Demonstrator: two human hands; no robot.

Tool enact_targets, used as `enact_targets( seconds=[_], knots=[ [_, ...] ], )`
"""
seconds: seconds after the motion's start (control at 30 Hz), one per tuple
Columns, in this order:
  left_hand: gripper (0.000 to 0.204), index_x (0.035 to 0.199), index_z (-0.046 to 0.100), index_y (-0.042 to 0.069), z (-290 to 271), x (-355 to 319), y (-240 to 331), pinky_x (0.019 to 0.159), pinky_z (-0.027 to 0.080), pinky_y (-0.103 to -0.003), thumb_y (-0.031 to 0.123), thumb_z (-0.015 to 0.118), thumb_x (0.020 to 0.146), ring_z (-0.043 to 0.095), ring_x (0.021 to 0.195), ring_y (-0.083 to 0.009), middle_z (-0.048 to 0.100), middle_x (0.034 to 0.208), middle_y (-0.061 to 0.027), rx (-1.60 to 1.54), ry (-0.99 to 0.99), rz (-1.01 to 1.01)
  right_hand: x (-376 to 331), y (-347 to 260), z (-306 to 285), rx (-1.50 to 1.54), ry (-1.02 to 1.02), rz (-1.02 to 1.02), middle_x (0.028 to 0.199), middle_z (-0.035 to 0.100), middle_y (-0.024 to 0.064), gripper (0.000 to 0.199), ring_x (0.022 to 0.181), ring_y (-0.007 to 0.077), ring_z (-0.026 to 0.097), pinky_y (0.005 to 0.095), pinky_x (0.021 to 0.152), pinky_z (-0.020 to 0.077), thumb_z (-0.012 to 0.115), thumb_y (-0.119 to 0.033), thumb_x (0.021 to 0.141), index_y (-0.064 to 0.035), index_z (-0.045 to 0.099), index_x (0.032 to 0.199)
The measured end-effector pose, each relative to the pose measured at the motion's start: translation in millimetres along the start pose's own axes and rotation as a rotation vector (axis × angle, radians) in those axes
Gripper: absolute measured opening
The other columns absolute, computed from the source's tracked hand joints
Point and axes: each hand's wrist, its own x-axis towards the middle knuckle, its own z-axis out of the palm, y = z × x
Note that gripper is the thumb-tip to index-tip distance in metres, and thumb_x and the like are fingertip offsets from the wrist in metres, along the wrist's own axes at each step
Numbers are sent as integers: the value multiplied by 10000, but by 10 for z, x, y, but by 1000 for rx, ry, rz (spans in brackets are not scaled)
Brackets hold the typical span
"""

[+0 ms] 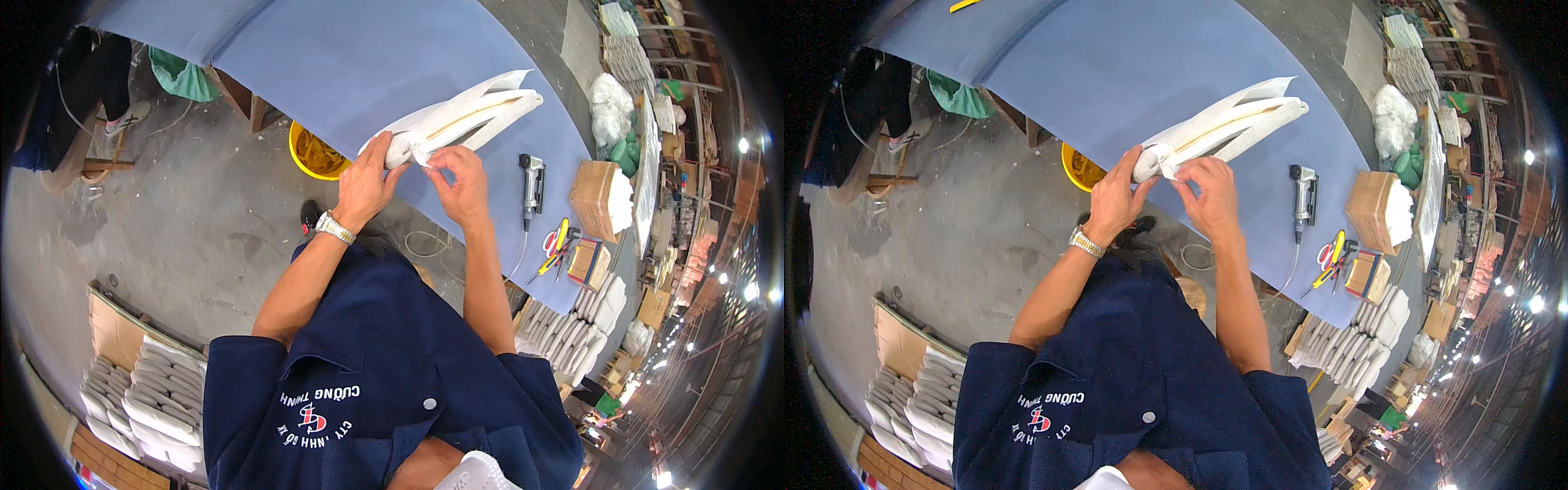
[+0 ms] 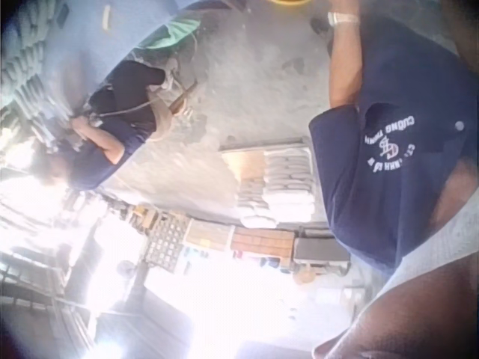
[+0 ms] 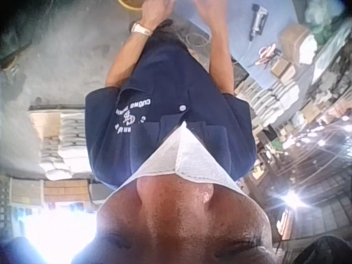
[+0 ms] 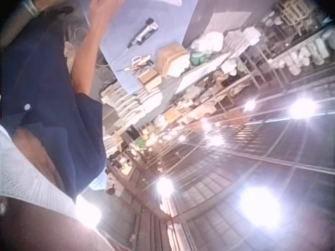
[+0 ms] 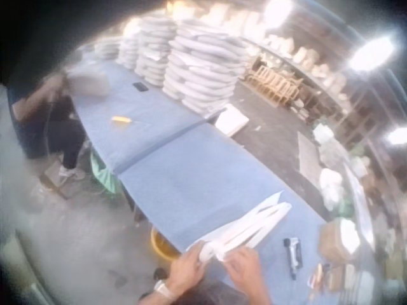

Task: The person assembles a cushion by inserting a foam insert into a fabric cover, then uses a staple gun to secure the edges. They trim excess fabric with scissors and place the finished cushion on a stack.

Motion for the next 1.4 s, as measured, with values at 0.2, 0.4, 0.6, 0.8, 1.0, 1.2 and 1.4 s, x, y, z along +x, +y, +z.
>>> enact_targets(
  seconds=[0.2, 0.4, 0.6, 0.8, 1.0, 1.2, 1.4],
  knots=[
    [626, 1430, 525, 36, 3, -10, -101, 924, 569, -434, 243, 772, 893, 654, 1192, -380, 636, 1353, -230, -19, 39, 31, -92, -47, 249, 180, 112, 41, 992, 696, 79, 177, 958, 254, 649, 356, 862, 513, 807, -84, 808, -68, 714, 958],
    [641, 1444, 524, 57, 30, -57, -113, 964, 552, -420, 193, 787, 876, 640, 1225, -362, 626, 1387, -192, 9, 19, 61, -109, -115, 237, 154, 148, 164, 973, 687, 75, 246, 927, 265, 647, 365, 852, 512, 823, -123, 797, -76, 704, 1008],
    [633, 1474, 494, 57, 112, -134, -135, 1023, 512, -423, 165, 754, 908, 592, 1296, -364, 598, 1433, -172, -22, -74, 85, -247, -14, 341, 222, 270, 186, 869, 676, 134, 192, 877, 382, 634, 473, 784, 490, 748, -233, 847, -64, 656, 844],
    [565, 1433, 565, 41, -76, 134, -122, 990, 520, -409, 134, 762, 911, 655, 1203, -358, 658, 1344, -200, 71, -185, 146, -324, 88, 329, 394, 277, 192, 913, 684, 126, 187, 937, 353, 643, 451, 817, 503, 763, -202, 866, -46, 660, 849],
    [474, 1397, 612, 8, -1192, 1487, 1066, 937, 549, -373, -10, 700, 931, 676, 1147, -261, 694, 1312, -162, 146, -335, 526, 89, -276, -538, 604, 470, -104, 949, 699, 147, 196, 890, 338, 675, 438, 794, 527, 724, -204, 903, -44, 706, 1014],
    [421, 1362, 641, 50, -856, 2109, 2520, 927, 510, -355, 64, 704, 946, 536, 1369, -318, 650, 1387, -159, 326, -701, 766, -306, 305, -1032, 574, 145, 197, 1018, 692, 140, 296, 930, 328, 664, 445, 820, 514, 745, -231, 876, -37, 672, 1088],
    [329, 1274, 672, 11, 394, 2364, 2839, 1240, 202, -526, 217, 578, 1036, 450, 1446, -335, 595, 1463, -158, 214, -500, 1086, -741, 870, -1068, 534, 324, 118, 928, 660, 183, 390, 885, 402, 641, 503, 739, 479, 752, -292, 845, -62, 608, 1126]
  ],
)
